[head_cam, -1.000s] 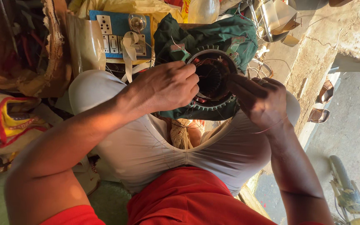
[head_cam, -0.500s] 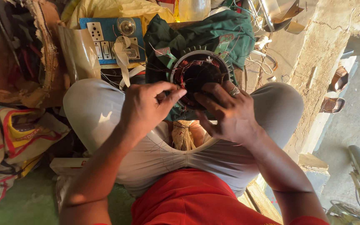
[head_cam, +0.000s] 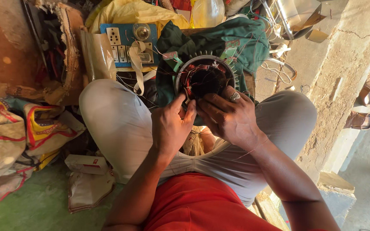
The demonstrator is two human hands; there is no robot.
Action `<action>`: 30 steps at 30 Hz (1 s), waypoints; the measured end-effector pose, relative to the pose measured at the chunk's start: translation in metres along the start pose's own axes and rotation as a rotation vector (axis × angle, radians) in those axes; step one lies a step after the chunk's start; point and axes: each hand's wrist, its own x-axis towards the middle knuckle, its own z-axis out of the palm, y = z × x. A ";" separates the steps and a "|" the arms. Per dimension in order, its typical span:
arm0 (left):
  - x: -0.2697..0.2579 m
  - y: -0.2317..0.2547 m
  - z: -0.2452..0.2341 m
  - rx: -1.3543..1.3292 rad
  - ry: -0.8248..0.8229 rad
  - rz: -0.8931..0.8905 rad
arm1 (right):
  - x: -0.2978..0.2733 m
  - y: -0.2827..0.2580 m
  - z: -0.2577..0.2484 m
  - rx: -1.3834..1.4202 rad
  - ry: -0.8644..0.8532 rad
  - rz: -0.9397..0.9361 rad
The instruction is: The person sits on the floor and uses shears to cut a piece of cardboard, which is then inserted into a motor stator. The person then uses their hands to arrange and secure copper wires within the stator slots.
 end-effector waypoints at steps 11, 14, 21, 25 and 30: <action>0.008 -0.009 0.010 0.258 0.069 0.006 | -0.007 0.004 0.005 0.034 -0.037 0.015; 0.008 -0.007 0.011 0.260 0.142 0.038 | -0.003 0.003 0.004 0.031 -0.006 -0.003; -0.007 -0.016 0.022 -0.014 0.281 0.147 | -0.003 0.003 0.000 0.037 -0.017 -0.007; -0.008 -0.018 0.025 -0.057 0.341 0.117 | -0.004 0.003 0.001 0.046 0.018 -0.018; 0.001 -0.017 0.022 -0.004 0.327 0.059 | -0.004 0.003 0.002 0.030 0.014 -0.015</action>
